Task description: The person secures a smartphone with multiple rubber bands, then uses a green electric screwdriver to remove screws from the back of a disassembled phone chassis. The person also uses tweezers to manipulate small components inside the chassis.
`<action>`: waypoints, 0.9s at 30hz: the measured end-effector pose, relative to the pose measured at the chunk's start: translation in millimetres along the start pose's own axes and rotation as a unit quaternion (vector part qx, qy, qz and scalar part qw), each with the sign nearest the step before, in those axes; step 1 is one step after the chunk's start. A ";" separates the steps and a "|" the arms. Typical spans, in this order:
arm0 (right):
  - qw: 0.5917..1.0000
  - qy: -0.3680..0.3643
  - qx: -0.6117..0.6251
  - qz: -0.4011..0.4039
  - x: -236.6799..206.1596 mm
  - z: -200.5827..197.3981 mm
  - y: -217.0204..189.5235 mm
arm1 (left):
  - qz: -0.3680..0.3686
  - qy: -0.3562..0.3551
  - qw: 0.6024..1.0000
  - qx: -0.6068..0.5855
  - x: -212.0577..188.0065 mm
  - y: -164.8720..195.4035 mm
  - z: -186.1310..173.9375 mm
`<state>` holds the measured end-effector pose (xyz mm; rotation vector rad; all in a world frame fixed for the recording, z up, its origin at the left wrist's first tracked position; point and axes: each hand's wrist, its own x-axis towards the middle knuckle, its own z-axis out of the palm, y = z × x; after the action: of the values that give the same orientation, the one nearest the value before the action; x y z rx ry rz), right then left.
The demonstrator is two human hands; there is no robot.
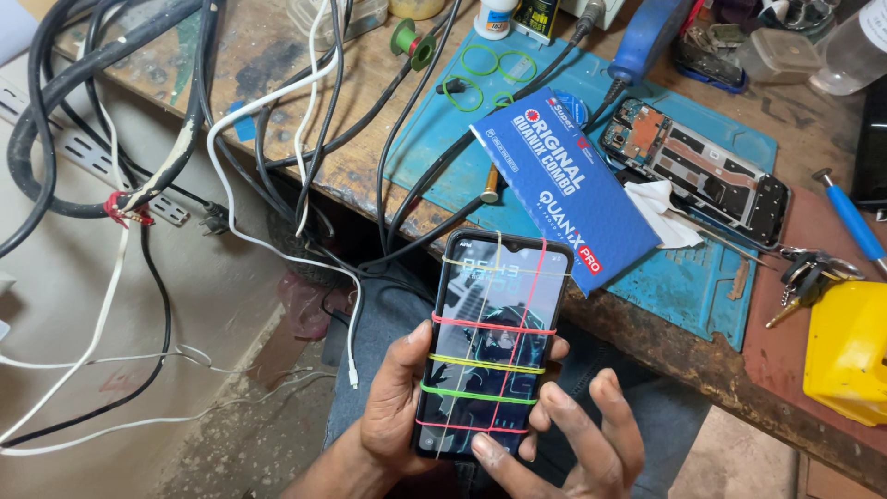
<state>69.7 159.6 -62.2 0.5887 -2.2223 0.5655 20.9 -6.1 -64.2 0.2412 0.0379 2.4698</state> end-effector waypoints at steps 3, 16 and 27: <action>0.999 -0.037 -0.022 0.030 -9.3 1.3 -4.4 | -0.001 0.002 1.000 -0.002 -0.2 -0.6 0.7; 0.997 0.010 -0.024 0.075 21.4 -15.8 19.0 | -0.017 0.008 1.000 -0.015 0.3 -3.6 -4.4; 0.999 -0.005 -0.003 0.047 28.8 -22.2 29.1 | -0.048 0.013 0.999 -0.006 -1.4 -5.5 -8.7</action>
<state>48.0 188.5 -32.8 0.4862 -2.2691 0.6037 23.7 -2.3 -73.5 0.1982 0.0456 2.3765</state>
